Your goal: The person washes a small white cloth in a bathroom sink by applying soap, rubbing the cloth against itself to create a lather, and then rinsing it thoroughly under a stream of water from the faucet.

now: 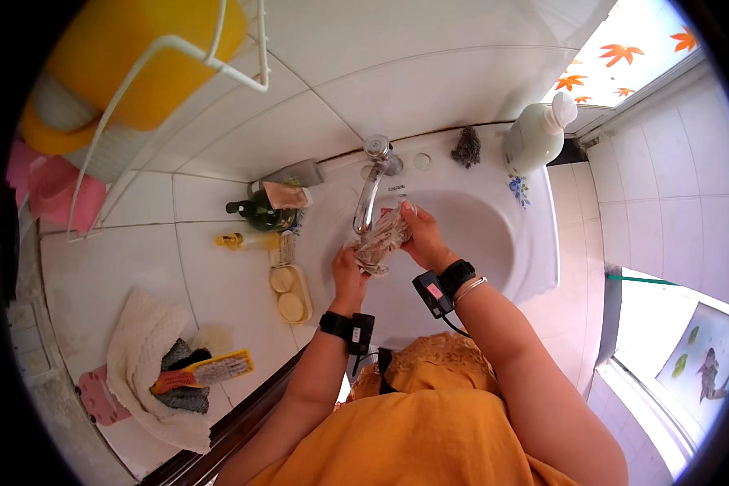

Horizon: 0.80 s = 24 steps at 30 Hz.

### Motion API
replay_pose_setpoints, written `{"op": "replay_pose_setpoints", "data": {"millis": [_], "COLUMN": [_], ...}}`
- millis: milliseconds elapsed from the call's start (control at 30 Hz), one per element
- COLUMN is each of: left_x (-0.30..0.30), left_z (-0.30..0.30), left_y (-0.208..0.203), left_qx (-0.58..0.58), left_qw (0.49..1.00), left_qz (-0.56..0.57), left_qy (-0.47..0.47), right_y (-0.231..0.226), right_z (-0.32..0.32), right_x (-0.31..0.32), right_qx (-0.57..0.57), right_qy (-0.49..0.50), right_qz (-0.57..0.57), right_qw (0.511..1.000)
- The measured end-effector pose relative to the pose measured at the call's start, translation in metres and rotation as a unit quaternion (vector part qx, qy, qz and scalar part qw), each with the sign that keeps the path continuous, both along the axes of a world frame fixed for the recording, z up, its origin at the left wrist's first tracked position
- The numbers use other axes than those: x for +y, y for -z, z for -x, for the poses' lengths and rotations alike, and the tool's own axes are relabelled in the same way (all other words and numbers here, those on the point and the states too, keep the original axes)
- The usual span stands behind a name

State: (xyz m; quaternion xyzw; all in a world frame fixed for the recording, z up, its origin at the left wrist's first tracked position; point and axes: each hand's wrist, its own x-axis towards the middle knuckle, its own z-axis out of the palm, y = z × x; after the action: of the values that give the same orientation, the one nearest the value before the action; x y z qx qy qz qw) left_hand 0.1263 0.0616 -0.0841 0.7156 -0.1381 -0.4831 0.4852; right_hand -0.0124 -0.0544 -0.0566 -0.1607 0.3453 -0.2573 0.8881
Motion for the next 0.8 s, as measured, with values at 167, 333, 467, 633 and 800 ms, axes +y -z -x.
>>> {"op": "replay_pose_setpoints", "data": {"millis": [167, 333, 467, 633, 800], "left_x": [-0.014, -0.015, -0.029, -0.016, -0.034], "left_z": [0.007, 0.021, 0.046, 0.018, 0.046], "left_y": [0.004, 0.006, -0.024, 0.015, -0.015], "left_qx": [0.363, 0.396, 0.322, 0.310, 0.291], "left_qw": [0.898, 0.889, 0.921, 0.935, 0.946], "left_qz": [0.124, 0.187, 0.072, 0.130, 0.094], "left_qy": [-0.214, -0.132, -0.207, -0.113, -0.104], "right_y": [-0.002, -0.001, 0.019, 0.038, 0.093], "right_z": [0.000, -0.039, -0.044, -0.052, -0.026], "right_x": [0.029, 0.061, 0.029, 0.038, 0.016], "right_qx": [0.035, 0.295, 0.359, 0.309, 0.424], "right_qy": [-0.033, -0.027, -0.083, -0.057, -0.082], "right_qz": [0.122, 0.575, 0.490, 0.721, 0.708], "right_qw": [0.991, 0.763, 0.790, 0.618, 0.558]}}
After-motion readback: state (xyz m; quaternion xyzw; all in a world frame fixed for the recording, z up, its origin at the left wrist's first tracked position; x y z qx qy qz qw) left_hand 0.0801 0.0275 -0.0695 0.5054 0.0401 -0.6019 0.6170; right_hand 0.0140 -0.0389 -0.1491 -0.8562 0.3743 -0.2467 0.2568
